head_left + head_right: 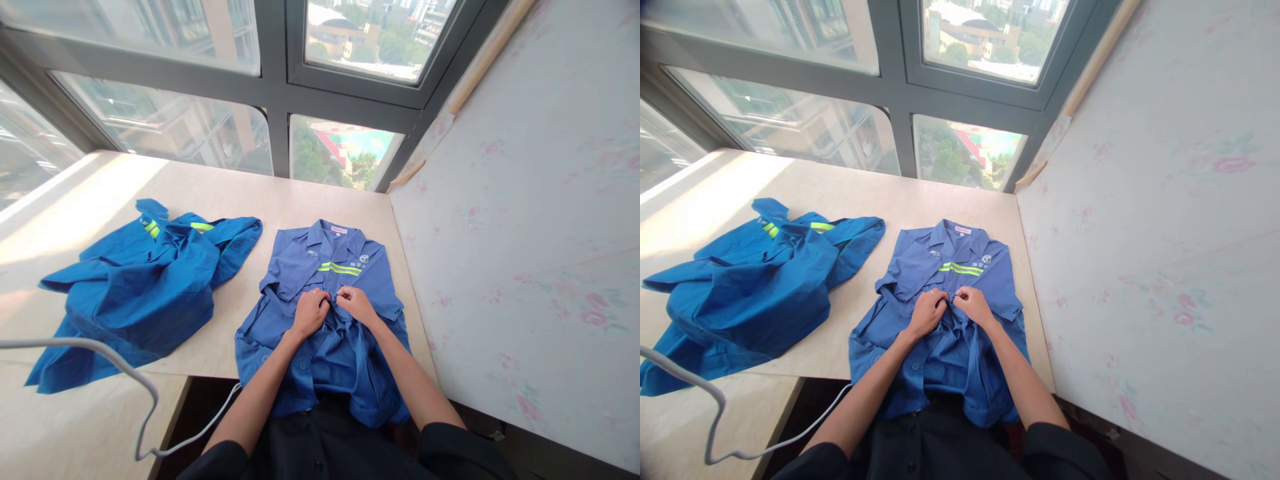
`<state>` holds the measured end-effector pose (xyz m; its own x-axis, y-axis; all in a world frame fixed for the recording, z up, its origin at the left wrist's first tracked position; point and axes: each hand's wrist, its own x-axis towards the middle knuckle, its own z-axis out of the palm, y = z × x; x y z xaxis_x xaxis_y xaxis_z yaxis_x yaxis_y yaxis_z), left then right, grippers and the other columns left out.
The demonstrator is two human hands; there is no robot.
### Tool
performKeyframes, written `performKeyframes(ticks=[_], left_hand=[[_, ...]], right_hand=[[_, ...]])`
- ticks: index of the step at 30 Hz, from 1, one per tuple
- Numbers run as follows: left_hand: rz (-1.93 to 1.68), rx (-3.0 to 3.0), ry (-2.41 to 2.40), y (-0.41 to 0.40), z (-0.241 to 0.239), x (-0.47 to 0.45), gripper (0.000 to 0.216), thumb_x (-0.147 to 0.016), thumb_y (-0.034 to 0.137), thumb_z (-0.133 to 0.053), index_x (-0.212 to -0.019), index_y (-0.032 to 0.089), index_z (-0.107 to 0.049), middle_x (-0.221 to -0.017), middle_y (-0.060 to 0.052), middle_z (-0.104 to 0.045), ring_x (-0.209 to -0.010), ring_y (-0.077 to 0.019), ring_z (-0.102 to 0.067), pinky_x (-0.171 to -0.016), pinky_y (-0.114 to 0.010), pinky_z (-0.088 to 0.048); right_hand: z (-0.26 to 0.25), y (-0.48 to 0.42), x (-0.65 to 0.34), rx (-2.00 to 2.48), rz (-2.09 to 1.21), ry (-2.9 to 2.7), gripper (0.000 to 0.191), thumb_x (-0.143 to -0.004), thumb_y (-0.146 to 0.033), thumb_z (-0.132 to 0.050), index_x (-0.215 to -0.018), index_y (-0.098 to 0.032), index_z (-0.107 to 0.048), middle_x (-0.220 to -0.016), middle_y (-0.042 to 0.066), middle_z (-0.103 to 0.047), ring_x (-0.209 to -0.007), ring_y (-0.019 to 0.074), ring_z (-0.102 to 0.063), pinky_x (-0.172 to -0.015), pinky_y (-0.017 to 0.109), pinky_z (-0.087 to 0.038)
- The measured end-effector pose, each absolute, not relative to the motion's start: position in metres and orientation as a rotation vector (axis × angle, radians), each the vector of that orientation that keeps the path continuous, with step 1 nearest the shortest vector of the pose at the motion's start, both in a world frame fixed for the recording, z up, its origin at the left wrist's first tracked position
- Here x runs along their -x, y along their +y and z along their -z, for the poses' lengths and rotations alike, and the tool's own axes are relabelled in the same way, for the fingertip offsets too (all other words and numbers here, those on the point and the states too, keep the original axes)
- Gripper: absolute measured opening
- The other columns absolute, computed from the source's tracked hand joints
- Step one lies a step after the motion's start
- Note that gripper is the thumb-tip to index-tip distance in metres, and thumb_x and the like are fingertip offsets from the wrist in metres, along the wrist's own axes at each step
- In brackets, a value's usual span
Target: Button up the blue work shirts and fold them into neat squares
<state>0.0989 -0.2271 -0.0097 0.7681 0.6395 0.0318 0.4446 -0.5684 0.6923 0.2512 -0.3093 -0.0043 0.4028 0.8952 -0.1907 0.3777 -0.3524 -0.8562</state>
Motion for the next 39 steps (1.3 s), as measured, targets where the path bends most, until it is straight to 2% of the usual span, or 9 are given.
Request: performKeyframes(ticks=[4,9,14,18,21,27,32,35,39], left_hand=[[-0.394,-2.23,0.859,-0.229,0.008,-0.1,0.025,-0.086,0.014,-0.046,-0.092,0.021,-0.069,-0.089,-0.003,-0.069,-0.087,-0.0182,-0.061,-0.079,-0.03,-0.039],[-0.446,-2.181,0.843,-0.229,0.011,-0.099,0.023,-0.084,0.014,-0.049,-0.09,0.021,-0.07,-0.088,-0.002,-0.069,-0.083,-0.017,-0.061,-0.077,-0.029,-0.039],[-0.466,-2.152,0.858,-0.229,0.012,-0.099,0.022,-0.085,0.016,-0.05,-0.09,0.021,-0.071,-0.083,-0.002,-0.069,-0.08,-0.0162,-0.061,-0.076,-0.028,-0.04],[-0.501,-2.101,0.879,-0.229,0.015,-0.1,0.022,-0.083,0.016,-0.051,-0.087,0.021,-0.072,-0.08,-0.001,-0.068,-0.077,-0.0151,-0.06,-0.075,-0.027,-0.041],[-0.529,-2.054,0.88,-0.227,0.017,-0.099,0.02,-0.081,0.016,-0.053,-0.086,0.02,-0.072,-0.078,-0.001,-0.068,-0.073,-0.0145,-0.059,-0.073,-0.026,-0.042],[-0.551,-1.951,0.793,-0.222,0.02,-0.095,0.019,-0.077,0.015,-0.055,-0.084,0.018,-0.072,-0.076,-0.001,-0.069,-0.067,-0.0125,-0.058,-0.068,-0.024,-0.045],[-0.552,-1.87,0.785,-0.219,0.021,-0.093,0.017,-0.078,0.019,-0.055,-0.083,0.018,-0.071,-0.075,0.0,-0.069,-0.068,-0.0126,-0.059,-0.068,-0.024,-0.047],[-0.538,-1.859,0.771,-0.217,0.023,-0.092,0.017,-0.078,0.018,-0.054,-0.083,0.017,-0.07,-0.077,0.0,-0.069,-0.069,-0.0128,-0.06,-0.07,-0.025,-0.048],[-0.526,-1.852,0.751,-0.216,0.024,-0.093,0.017,-0.078,0.018,-0.052,-0.08,0.017,-0.069,-0.075,0.001,-0.067,-0.069,-0.0127,-0.059,-0.07,-0.024,-0.047]], right_hand=[[0.006,-0.311,-0.239,2.002,-0.596,-1.198,0.006,-0.074,-0.023,-0.054,-0.073,-0.02,-0.06,-0.066,-0.002,-0.056,-0.062,0.0145,-0.05,-0.061,0.026,-0.041],[0.009,-0.318,-0.228,1.935,-0.217,-1.438,0.029,-0.082,-0.012,-0.049,-0.105,-0.02,-0.065,-0.104,0.009,-0.061,-0.096,0.023,-0.057,-0.087,0.037,-0.048],[0.009,-0.324,-0.23,1.988,-0.096,-1.657,0.032,-0.092,-0.013,-0.045,-0.109,-0.022,-0.071,-0.093,0.009,-0.062,-0.09,0.024,-0.056,-0.085,0.04,-0.049],[0.008,-0.329,-0.233,1.901,-0.191,-1.772,0.042,-0.09,-0.016,-0.05,-0.131,-0.022,-0.06,-0.103,0.011,-0.063,-0.097,0.0247,-0.056,-0.087,0.04,-0.05],[0.009,-0.331,-0.234,1.913,-0.204,-1.845,0.05,-0.088,-0.022,-0.058,-0.137,-0.02,-0.054,-0.108,0.012,-0.062,-0.099,0.0264,-0.056,-0.087,0.042,-0.05],[0.017,-0.322,-0.237,1.982,-0.171,-1.848,0.03,-0.094,-0.022,-0.054,-0.121,-0.02,-0.066,-0.099,0.01,-0.064,-0.093,0.0235,-0.057,-0.084,0.036,-0.049],[0.02,-0.317,-0.243,1.886,-0.163,-1.858,0.025,-0.096,-0.023,-0.05,-0.111,-0.021,-0.07,-0.094,0.009,-0.066,-0.09,0.022,-0.059,-0.083,0.034,-0.048],[0.025,-0.318,-0.247,1.794,-0.188,-1.868,0.029,-0.095,-0.022,-0.053,-0.12,-0.023,-0.066,-0.1,0.008,-0.069,-0.094,0.0222,-0.061,-0.086,0.035,-0.048],[0.033,-0.322,-0.246,1.795,-0.169,-1.874,0.044,-0.096,-0.023,-0.05,-0.14,-0.024,-0.052,-0.106,0.01,-0.068,-0.097,0.0227,-0.061,-0.089,0.037,-0.049]])
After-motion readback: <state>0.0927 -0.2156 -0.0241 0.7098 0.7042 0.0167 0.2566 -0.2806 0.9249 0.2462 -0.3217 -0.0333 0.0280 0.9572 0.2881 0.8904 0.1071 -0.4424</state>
